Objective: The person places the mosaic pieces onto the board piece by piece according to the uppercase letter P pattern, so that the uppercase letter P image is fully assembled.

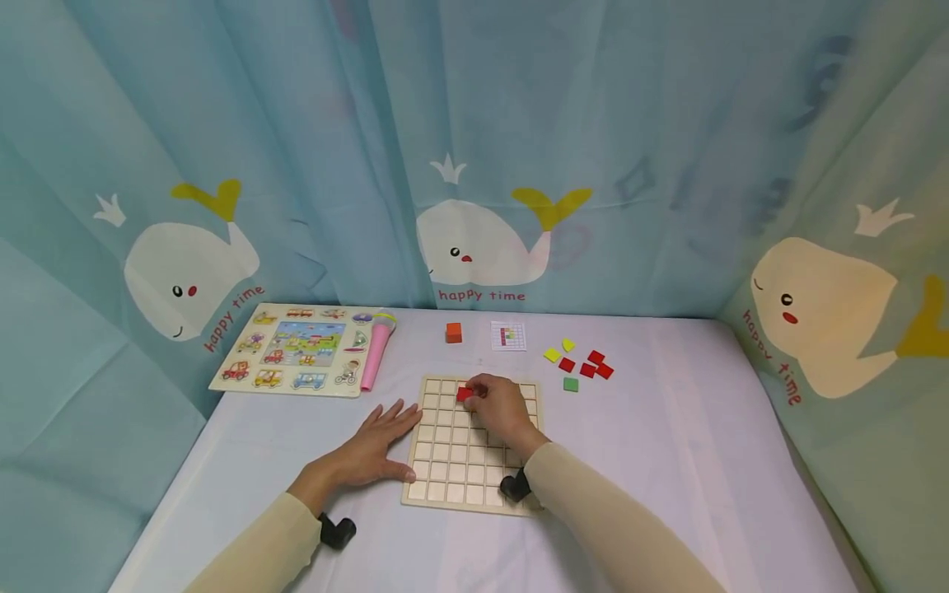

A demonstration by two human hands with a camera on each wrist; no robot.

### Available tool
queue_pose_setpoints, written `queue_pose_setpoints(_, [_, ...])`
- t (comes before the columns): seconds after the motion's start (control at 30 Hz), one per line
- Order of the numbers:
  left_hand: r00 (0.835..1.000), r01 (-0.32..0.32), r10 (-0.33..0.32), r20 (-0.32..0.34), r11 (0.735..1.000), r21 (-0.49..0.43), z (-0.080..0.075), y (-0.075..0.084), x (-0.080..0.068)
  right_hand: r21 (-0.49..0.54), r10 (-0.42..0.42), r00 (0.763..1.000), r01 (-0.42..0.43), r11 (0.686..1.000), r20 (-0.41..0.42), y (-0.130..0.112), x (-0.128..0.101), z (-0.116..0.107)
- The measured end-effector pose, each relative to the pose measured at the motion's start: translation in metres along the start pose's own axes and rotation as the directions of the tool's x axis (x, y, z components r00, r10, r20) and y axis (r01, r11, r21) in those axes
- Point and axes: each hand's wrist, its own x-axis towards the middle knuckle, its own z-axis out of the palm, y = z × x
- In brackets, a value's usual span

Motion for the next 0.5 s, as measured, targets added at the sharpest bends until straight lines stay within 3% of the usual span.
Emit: queue_pose_setpoints(0.5, [1.000,0.000,0.000,-0.005,1.000,0.004,0.0010,-0.0012,-0.0004,-0.098,-0.109,0.994,0.109,0.989,0.005,0.0025,-0.0007,0.0070])
